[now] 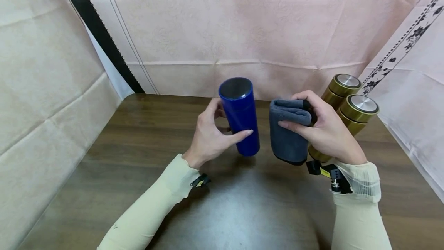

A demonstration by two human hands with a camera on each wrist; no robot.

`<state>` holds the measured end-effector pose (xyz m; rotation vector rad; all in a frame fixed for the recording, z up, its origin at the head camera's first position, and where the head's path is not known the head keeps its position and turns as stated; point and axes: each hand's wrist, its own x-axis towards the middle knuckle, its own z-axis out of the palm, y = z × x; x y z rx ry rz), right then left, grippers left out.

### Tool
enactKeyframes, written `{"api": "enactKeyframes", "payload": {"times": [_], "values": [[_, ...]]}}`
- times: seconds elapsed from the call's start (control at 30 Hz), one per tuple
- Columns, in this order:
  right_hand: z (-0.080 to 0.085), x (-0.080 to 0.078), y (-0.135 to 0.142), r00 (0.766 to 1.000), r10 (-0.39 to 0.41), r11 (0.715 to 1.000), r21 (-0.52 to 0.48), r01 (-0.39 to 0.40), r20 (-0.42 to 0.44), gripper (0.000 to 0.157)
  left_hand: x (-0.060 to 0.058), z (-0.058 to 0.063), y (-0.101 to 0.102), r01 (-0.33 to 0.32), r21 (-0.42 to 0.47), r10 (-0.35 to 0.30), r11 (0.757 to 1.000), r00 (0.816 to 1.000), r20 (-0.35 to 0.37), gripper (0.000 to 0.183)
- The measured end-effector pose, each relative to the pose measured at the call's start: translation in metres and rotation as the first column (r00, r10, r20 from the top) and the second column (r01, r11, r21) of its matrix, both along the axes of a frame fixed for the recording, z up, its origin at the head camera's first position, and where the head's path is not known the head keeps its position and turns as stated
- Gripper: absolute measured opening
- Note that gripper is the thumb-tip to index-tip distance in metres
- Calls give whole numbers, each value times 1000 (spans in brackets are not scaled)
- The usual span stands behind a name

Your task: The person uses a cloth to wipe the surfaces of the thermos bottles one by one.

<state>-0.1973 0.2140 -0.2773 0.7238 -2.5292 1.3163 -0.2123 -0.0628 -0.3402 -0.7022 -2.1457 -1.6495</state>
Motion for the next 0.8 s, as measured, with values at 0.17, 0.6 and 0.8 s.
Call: {"api": "enactKeyframes", "payload": {"times": [0.17,0.6,0.8], "values": [[-1,-2,-4,999,39,999,3,-40,15,48,2,15,-9,5,154,8,988,997,-80,78],[-3,-2,-19,987,125,992,10,-127,99,34,4,51,-38,38,417,103,908,945,-311,79],[-2,3,-27,981,194,981,6,-194,9,39,9,60,-43,24,511,150,859,943,-296,72]]}}
